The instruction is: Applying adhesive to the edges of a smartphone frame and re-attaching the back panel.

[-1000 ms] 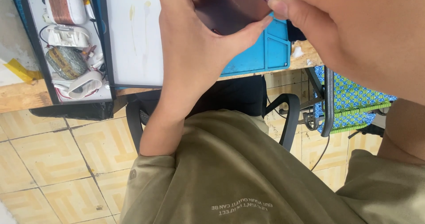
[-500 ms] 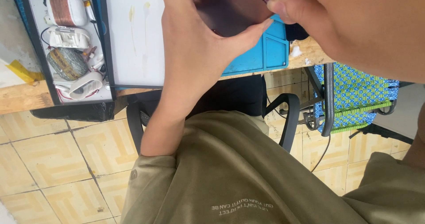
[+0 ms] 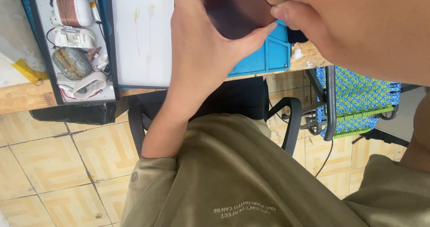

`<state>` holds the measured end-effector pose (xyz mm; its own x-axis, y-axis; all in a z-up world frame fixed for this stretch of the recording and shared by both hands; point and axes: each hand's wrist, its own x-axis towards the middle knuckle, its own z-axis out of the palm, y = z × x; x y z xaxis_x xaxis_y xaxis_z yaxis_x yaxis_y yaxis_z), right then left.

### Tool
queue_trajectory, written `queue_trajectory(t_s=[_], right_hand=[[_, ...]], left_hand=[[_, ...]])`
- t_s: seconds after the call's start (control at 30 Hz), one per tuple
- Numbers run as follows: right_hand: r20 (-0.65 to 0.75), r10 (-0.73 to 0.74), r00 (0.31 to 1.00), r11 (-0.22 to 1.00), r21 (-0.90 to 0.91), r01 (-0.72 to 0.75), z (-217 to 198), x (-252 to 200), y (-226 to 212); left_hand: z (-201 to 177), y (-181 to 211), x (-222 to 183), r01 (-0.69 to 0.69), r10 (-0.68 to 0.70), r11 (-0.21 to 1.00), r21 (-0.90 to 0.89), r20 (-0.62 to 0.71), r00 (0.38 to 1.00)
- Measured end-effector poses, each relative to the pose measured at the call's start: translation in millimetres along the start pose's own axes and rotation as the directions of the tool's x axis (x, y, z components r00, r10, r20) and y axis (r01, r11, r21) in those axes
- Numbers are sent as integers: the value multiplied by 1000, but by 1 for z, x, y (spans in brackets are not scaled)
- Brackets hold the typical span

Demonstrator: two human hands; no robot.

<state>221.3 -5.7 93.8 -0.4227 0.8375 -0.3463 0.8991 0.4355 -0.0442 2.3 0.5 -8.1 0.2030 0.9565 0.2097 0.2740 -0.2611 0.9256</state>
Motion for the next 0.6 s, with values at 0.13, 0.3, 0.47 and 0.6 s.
queue_trajectory(t_s=[0.13, 0.3, 0.47, 0.6], right_hand=[[-18, -3, 1000, 1000, 16, 4, 1, 2, 3], [40, 12, 999, 999, 41, -13, -4, -2, 5], [14, 21, 1000, 985, -172, -18, 7, -3, 7], [92, 45, 995, 984, -176, -28, -4, 7, 2]], left_hand=[[1, -1, 0, 13, -13, 1000, -2, -9, 1000], [-1, 7, 0, -4, 5, 999, -48, 19, 1000], [4, 5, 0, -47, 48, 999, -26, 30, 998], [1, 9, -1, -28, 29, 999, -34, 19, 999]])
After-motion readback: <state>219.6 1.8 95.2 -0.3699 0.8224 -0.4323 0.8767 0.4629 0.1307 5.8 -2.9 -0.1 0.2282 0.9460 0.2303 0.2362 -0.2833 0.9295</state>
